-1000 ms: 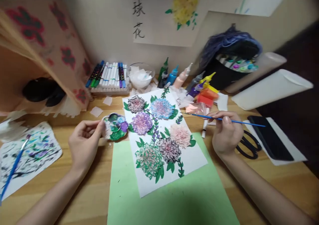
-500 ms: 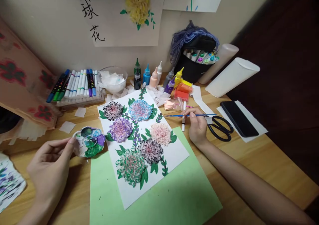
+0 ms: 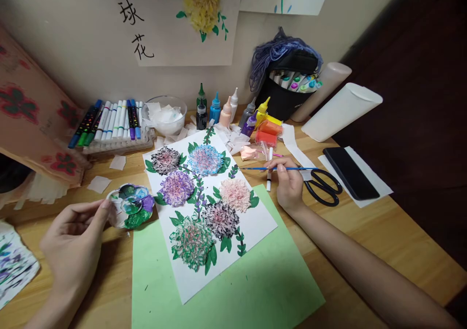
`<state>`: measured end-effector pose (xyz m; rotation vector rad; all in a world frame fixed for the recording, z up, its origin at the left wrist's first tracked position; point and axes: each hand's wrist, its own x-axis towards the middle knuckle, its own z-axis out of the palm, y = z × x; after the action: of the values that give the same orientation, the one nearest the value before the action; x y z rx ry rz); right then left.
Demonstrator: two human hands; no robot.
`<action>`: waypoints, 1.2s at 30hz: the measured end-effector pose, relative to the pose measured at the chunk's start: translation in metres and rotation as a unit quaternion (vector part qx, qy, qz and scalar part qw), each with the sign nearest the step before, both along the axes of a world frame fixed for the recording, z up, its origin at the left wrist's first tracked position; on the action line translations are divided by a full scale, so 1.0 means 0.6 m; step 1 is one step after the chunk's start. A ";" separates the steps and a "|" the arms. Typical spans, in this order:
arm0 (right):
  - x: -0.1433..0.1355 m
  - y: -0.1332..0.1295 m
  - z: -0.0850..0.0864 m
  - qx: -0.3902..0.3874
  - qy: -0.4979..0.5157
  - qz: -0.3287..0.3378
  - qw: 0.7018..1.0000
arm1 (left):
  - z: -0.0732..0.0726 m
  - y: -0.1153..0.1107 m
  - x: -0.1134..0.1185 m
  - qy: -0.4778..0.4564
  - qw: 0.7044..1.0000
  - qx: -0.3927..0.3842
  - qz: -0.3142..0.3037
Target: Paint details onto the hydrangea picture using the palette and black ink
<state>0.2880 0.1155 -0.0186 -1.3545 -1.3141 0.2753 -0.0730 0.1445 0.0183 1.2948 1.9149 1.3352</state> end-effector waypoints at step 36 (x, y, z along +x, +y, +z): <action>-0.058 -0.112 0.050 0.016 0.143 0.104 0.984 | -0.016 -0.031 0.002 -0.122 0.985 0.055 -0.105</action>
<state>0.2531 0.0482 0.0113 -1.1049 -1.2116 0.5687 -0.0716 0.1261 0.0085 1.2794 1.5158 1.4323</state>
